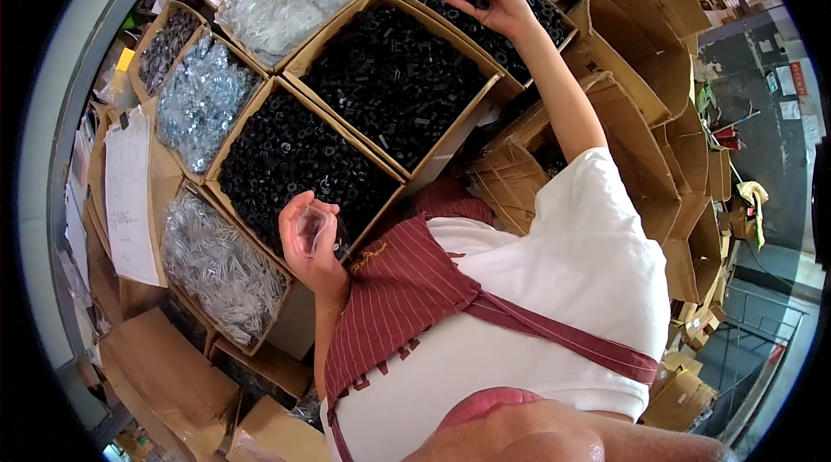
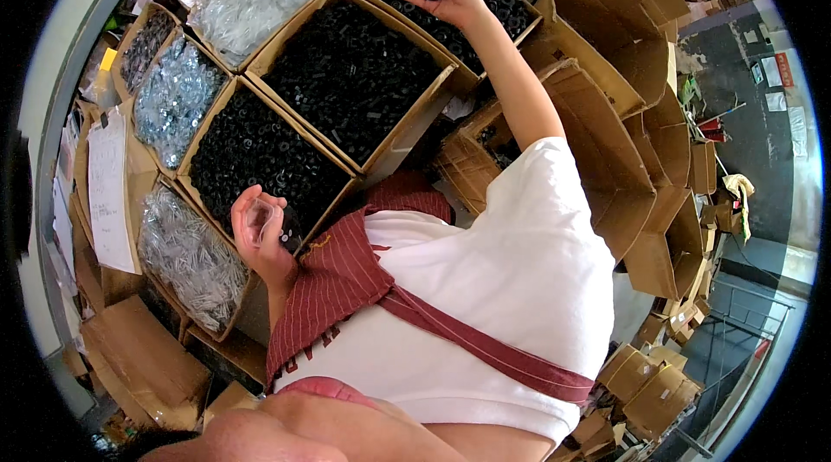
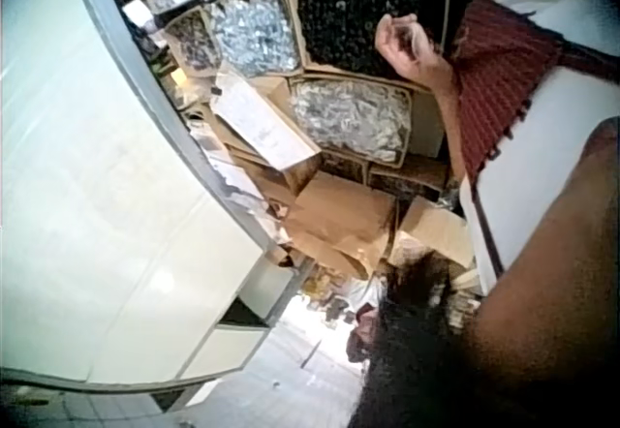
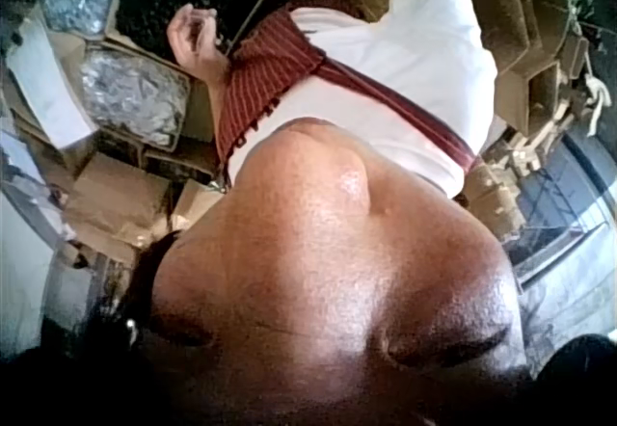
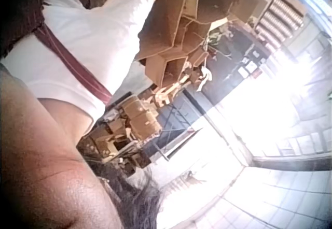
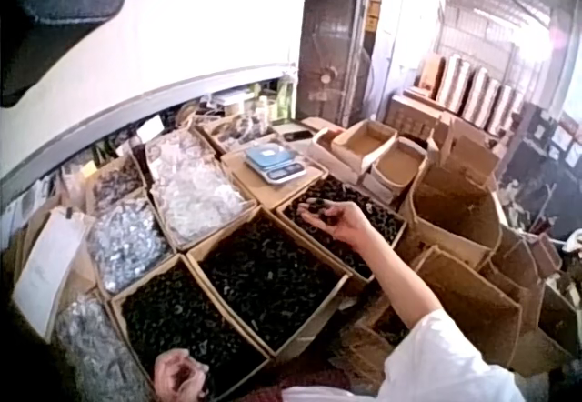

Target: Sorting small black plastic parts from bulk containers into small individual plastic bags.

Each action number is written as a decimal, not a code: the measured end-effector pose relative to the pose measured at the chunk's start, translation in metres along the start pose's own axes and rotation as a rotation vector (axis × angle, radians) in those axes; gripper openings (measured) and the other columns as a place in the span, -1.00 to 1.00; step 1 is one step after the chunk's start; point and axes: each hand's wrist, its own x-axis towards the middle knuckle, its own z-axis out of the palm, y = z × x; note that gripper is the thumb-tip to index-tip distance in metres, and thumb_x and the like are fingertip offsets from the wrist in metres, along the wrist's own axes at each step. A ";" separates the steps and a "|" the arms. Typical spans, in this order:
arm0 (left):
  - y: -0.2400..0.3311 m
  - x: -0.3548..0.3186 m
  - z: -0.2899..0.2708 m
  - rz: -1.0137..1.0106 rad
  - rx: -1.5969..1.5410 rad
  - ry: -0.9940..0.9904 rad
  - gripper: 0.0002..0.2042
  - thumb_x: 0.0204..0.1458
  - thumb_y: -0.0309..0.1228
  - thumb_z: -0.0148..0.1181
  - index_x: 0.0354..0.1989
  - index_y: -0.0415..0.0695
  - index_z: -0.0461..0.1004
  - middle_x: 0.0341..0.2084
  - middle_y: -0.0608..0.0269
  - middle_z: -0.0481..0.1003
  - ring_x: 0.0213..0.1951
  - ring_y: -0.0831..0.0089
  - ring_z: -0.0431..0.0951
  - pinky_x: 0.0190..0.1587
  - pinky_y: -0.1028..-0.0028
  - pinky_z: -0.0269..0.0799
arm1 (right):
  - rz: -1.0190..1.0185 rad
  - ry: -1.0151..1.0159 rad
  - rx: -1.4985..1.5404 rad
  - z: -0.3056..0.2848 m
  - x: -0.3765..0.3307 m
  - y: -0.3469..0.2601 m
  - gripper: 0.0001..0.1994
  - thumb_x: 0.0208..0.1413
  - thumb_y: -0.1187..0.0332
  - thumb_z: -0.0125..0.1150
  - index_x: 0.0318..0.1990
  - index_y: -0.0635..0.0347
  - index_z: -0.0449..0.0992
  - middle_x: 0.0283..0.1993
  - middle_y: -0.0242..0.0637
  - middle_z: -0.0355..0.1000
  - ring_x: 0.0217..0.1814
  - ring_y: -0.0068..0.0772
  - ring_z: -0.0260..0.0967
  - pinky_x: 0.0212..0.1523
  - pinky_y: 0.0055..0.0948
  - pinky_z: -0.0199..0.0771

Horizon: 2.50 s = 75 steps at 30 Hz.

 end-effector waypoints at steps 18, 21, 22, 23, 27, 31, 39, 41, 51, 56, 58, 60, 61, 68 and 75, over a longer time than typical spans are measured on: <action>-0.002 -0.002 -0.001 -0.042 0.048 0.012 -0.67 0.04 -0.66 0.12 0.02 -0.26 0.44 -0.33 0.19 0.49 -0.23 0.45 0.48 -0.03 0.43 0.43 | -0.233 0.378 -0.957 -0.005 -0.013 -0.013 -0.55 0.29 -0.02 0.14 -0.54 0.09 0.39 -0.67 -0.51 0.12 -0.68 -0.64 -0.08 -0.62 -0.53 -0.05; -0.004 -0.001 0.000 -0.028 0.025 0.032 -0.67 0.04 -0.66 0.12 0.03 -0.27 0.44 -0.33 0.19 0.49 -0.23 0.45 0.48 -0.03 0.43 0.43 | -0.183 0.402 -1.802 -0.022 -0.018 -0.011 -0.44 0.09 -0.24 0.24 -0.30 0.18 0.60 -0.56 -0.26 0.43 -0.51 -0.30 0.40 -0.38 -0.17 0.45; -0.005 0.000 -0.001 -0.027 0.015 0.018 -0.66 0.04 -0.67 0.12 0.04 -0.27 0.43 -0.33 0.19 0.49 -0.24 0.46 0.48 -0.04 0.44 0.43 | -0.178 0.399 -1.805 -0.021 -0.018 -0.010 -0.44 0.09 -0.24 0.24 -0.30 0.18 0.60 -0.56 -0.26 0.43 -0.51 -0.30 0.40 -0.38 -0.17 0.45; -0.006 0.000 -0.002 -0.026 0.005 0.003 -0.66 0.04 -0.68 0.12 0.04 -0.27 0.43 -0.33 0.20 0.49 -0.24 0.46 0.48 -0.05 0.44 0.43 | -0.061 0.402 -1.982 -0.020 -0.019 -0.008 -0.43 0.05 -0.25 0.27 -0.30 0.18 0.60 -0.53 -0.22 0.46 -0.49 -0.25 0.43 -0.37 -0.16 0.46; -0.007 0.000 -0.002 -0.028 0.004 -0.011 -0.64 0.04 -0.73 0.07 0.05 -0.24 0.42 -0.29 0.23 0.49 -0.23 0.51 0.48 -0.07 0.52 0.40 | 0.197 0.406 -2.261 -0.009 -0.023 0.001 -0.44 -0.04 -0.24 0.35 -0.30 0.17 0.60 -0.39 -0.14 0.54 -0.33 -0.10 0.51 -0.28 -0.13 0.52; -0.007 0.001 -0.004 -0.051 0.031 -0.019 -0.64 0.04 -0.71 0.08 0.05 -0.23 0.42 -0.30 0.23 0.49 -0.24 0.52 0.48 -0.08 0.53 0.39 | 0.201 0.385 -2.291 -0.010 -0.022 0.004 -0.50 0.00 -0.14 0.36 -0.22 0.15 0.59 -0.29 -0.14 0.56 -0.22 -0.07 0.53 -0.23 -0.10 0.55; 0.001 -0.002 -0.002 -0.023 0.018 -0.002 -0.66 0.08 -0.63 0.14 0.07 -0.23 0.42 -0.29 0.24 0.49 -0.23 0.52 0.47 -0.08 0.51 0.38 | -0.427 0.259 -1.928 0.032 -0.037 0.009 -0.55 0.04 0.00 0.40 -0.01 0.08 0.57 -0.38 -0.21 0.58 -0.34 -0.36 0.51 -0.30 -0.34 0.46; 0.003 0.001 -0.004 0.008 0.032 -0.030 -0.65 0.08 -0.65 0.13 0.08 -0.22 0.41 -0.27 0.25 0.49 -0.21 0.53 0.47 -0.06 0.51 0.39 | -0.342 0.066 -1.664 0.095 -0.049 0.027 -0.60 0.08 0.15 0.42 0.01 0.13 0.56 -0.48 -0.34 0.52 -0.48 -0.63 0.34 -0.43 -0.48 0.32; 0.011 -0.004 0.003 -0.036 -0.067 -0.238 -0.63 0.02 -0.68 0.19 0.04 -0.22 0.40 -0.27 0.28 0.49 -0.19 0.56 0.52 -0.04 0.53 0.44 | -0.112 -0.999 -1.313 0.242 -0.069 0.104 -0.60 0.09 0.49 0.37 0.11 0.24 0.50 -0.47 -0.27 0.50 -0.50 -0.69 0.35 -0.43 -0.57 0.37; 0.016 -0.010 -0.003 -0.090 -0.104 -0.183 -0.63 0.03 -0.67 0.21 0.04 -0.22 0.39 -0.25 0.27 0.50 -0.16 0.55 0.52 -0.02 0.52 0.44 | -0.117 -1.212 -1.227 0.261 -0.060 0.128 -0.63 0.11 0.49 0.33 0.09 0.27 0.51 -0.11 -0.22 0.60 -0.25 -0.50 0.61 -0.24 -0.48 0.57; 0.011 -0.011 -0.006 0.061 0.017 -0.156 -0.64 0.02 -0.62 0.25 0.03 -0.22 0.42 -0.22 0.23 0.51 -0.15 0.50 0.50 -0.03 0.48 0.45 | -0.112 -1.222 -1.289 0.268 -0.061 0.134 -0.68 0.15 0.47 0.31 0.07 0.27 0.53 -0.22 -0.25 0.61 -0.32 -0.53 0.58 -0.32 -0.52 0.54; 0.013 -0.011 -0.009 0.001 -0.045 -0.190 -0.64 0.03 -0.64 0.23 0.03 -0.22 0.41 -0.23 0.24 0.51 -0.15 0.52 0.51 -0.02 0.48 0.45 | 0.033 -1.014 -1.193 0.270 -0.063 0.143 -0.63 0.17 0.42 0.31 0.13 0.25 0.52 -0.63 -0.50 0.32 -0.61 -0.77 0.14 -0.54 -0.65 0.14; 0.014 -0.010 -0.010 -0.060 -0.107 -0.233 -0.65 0.04 -0.66 0.22 0.03 -0.22 0.40 -0.23 0.24 0.51 -0.16 0.54 0.52 0.00 0.49 0.46 | 0.050 -0.934 -1.136 0.268 -0.061 0.150 -0.69 0.31 0.23 0.16 0.06 0.24 0.55 -0.62 -0.52 0.34 -0.62 -0.81 0.17 -0.60 -0.66 0.10; 0.010 -0.010 -0.010 -0.207 -0.177 -0.225 -0.61 0.02 -0.59 0.24 0.07 -0.19 0.42 -0.28 0.23 0.51 -0.16 0.45 0.52 -0.07 0.43 0.45 | 1.114 -0.668 -0.419 0.275 -0.028 0.154 -0.40 0.41 -0.10 -0.25 -0.01 0.33 0.51 -0.21 -0.15 0.55 -0.67 -0.57 0.19 -0.66 -0.55 0.21; 0.000 -0.007 -0.012 -0.044 -0.133 -0.187 -0.40 0.01 -0.65 0.23 0.29 -0.15 0.25 -0.27 0.21 0.51 -0.21 0.46 0.54 -0.07 0.44 0.47 | 0.785 -0.673 -0.941 0.296 -0.050 0.160 -0.19 0.36 -0.27 -0.50 0.15 0.32 0.47 -0.16 -0.21 0.62 -0.67 -0.62 0.15 -0.68 -0.59 0.12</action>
